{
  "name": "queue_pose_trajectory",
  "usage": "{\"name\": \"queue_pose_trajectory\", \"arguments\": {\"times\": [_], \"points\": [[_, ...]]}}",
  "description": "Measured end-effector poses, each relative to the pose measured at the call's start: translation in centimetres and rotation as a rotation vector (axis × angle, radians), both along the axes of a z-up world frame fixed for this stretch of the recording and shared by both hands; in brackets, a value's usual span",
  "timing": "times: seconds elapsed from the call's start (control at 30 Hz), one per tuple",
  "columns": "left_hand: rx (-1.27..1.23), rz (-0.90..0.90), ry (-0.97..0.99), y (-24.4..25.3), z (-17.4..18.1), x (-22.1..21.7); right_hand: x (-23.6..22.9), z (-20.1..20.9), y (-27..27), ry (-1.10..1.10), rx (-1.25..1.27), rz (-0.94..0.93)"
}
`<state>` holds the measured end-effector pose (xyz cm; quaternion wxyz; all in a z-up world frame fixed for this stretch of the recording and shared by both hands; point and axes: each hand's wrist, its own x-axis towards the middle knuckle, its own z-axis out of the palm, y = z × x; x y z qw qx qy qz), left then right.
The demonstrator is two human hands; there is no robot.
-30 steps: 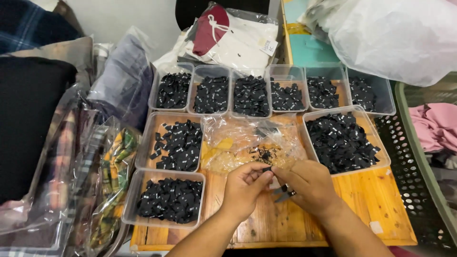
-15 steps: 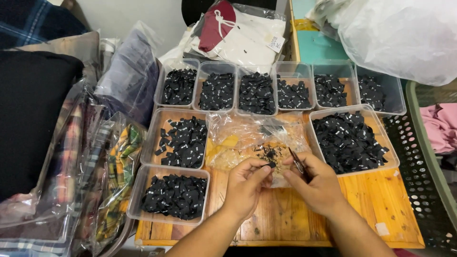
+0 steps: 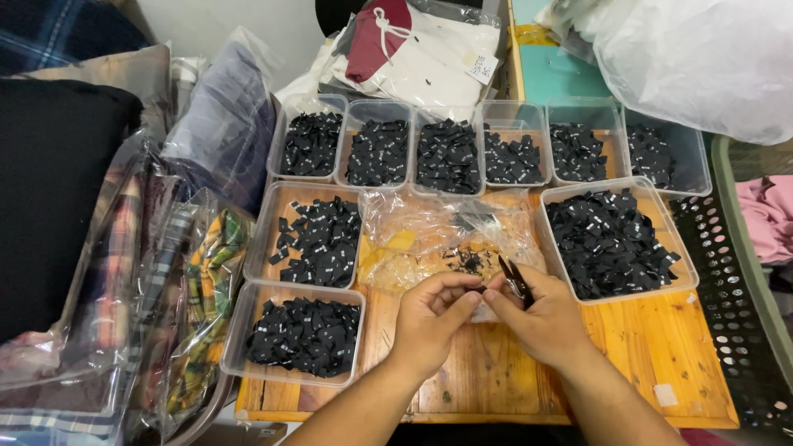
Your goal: Using a small hand tool to smooth or trim small black stickers or plastic components before sorting them into bins.
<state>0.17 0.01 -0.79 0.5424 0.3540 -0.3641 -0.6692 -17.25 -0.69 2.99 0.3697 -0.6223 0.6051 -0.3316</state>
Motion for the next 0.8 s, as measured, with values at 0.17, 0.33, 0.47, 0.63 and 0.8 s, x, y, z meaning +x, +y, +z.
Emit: {"name": "queue_pose_trajectory", "arguments": {"times": [0.17, 0.33, 0.47, 0.63, 0.8], "points": [[-0.088, 0.042, -0.084, -0.1, 0.2, 0.0, -0.3, -0.6, 0.0, 0.021, -0.001, -0.016], [-0.033, 0.048, -0.104, -0.1, 0.1, -0.1, -0.7, -1.2, -0.2, -0.052, -0.053, 0.004], [-0.053, 0.056, -0.148, 0.0, 0.1, -0.2, -0.5, -0.6, -0.2, -0.05, -0.048, 0.026], [-0.061, 0.072, -0.187, 0.0, 0.2, -0.2, -0.3, -0.3, -0.3, -0.024, 0.013, 0.014], [-0.069, 0.044, -0.149, -0.1, 0.2, -0.1, -0.3, -0.3, -0.4, 0.032, 0.017, 0.02]]}}
